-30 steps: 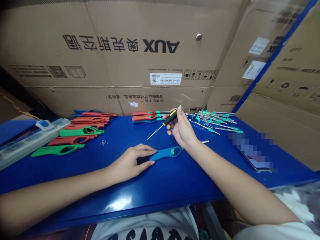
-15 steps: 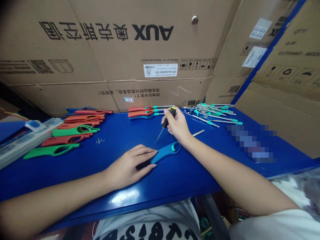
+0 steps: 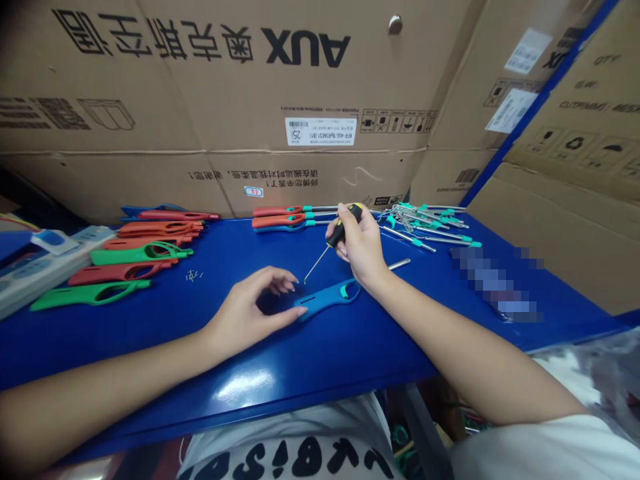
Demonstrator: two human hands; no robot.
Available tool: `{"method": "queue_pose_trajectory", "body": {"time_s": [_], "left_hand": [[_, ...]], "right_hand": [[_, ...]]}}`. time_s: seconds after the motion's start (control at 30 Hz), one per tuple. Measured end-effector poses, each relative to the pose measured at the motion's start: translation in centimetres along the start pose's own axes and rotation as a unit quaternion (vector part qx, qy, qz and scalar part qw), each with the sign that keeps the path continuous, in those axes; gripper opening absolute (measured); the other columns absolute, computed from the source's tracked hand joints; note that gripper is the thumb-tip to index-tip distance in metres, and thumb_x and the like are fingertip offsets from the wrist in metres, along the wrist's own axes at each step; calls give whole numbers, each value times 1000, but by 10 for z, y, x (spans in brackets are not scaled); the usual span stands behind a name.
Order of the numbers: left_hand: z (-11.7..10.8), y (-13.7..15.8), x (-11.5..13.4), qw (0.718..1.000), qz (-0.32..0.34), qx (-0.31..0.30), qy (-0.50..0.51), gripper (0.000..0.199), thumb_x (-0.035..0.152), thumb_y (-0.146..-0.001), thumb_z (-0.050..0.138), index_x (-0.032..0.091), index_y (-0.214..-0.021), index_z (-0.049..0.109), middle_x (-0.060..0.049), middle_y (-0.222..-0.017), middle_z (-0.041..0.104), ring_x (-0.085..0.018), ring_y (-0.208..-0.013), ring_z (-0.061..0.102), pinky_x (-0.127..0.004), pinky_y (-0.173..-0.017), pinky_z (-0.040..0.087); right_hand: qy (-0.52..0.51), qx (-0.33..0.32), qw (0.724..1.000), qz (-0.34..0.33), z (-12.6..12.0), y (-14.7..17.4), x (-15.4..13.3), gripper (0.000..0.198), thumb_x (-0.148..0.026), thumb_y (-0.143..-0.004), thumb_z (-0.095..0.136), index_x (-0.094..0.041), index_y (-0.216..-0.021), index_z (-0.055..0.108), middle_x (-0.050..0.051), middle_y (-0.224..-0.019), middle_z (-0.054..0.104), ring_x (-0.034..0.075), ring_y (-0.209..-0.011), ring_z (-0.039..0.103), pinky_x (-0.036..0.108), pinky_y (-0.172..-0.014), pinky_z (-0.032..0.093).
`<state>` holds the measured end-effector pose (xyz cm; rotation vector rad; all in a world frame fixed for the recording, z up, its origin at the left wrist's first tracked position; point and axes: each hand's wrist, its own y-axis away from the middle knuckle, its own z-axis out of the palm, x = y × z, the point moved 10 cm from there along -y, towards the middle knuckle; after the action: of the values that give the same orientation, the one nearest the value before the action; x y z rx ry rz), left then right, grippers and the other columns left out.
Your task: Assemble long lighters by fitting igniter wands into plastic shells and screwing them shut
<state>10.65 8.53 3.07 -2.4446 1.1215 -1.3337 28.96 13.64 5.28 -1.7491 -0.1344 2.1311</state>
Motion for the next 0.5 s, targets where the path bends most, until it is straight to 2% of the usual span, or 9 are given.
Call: {"method": "queue_pose_trajectory", "body": {"time_s": [0.1,0.27,0.5], "left_hand": [[-9,-3,-8,998,-35,42,21,34,34,-80,81,18,-105,66,-2,-92,68,-15,-80,64,-28,-73,54],[-1,-5,-11,998,-44,-5,45,11,31,-87,75,20,-90,75,-2,-89,74,-15,-79,66,-26,-69,49],[-4,-6,-16,996,-56,7,61,12,32,-88,72,21,-86,78,-1,-83,77,-16,-74,69,-26,-67,50]], "right_hand": [[-19,-5,999,27,4,3,2,39,-56,-82,69,-26,-88,45,-7,-64,62,4,-34,33,21,-32,21],[-36,-15,998,53,13,10,7,43,-58,-79,72,-26,-87,43,-8,-63,61,5,-34,36,22,-31,25],[-48,-28,997,48,16,10,8,47,-59,-78,74,-26,-89,42,-8,-65,61,5,-36,37,21,-32,27]]}}
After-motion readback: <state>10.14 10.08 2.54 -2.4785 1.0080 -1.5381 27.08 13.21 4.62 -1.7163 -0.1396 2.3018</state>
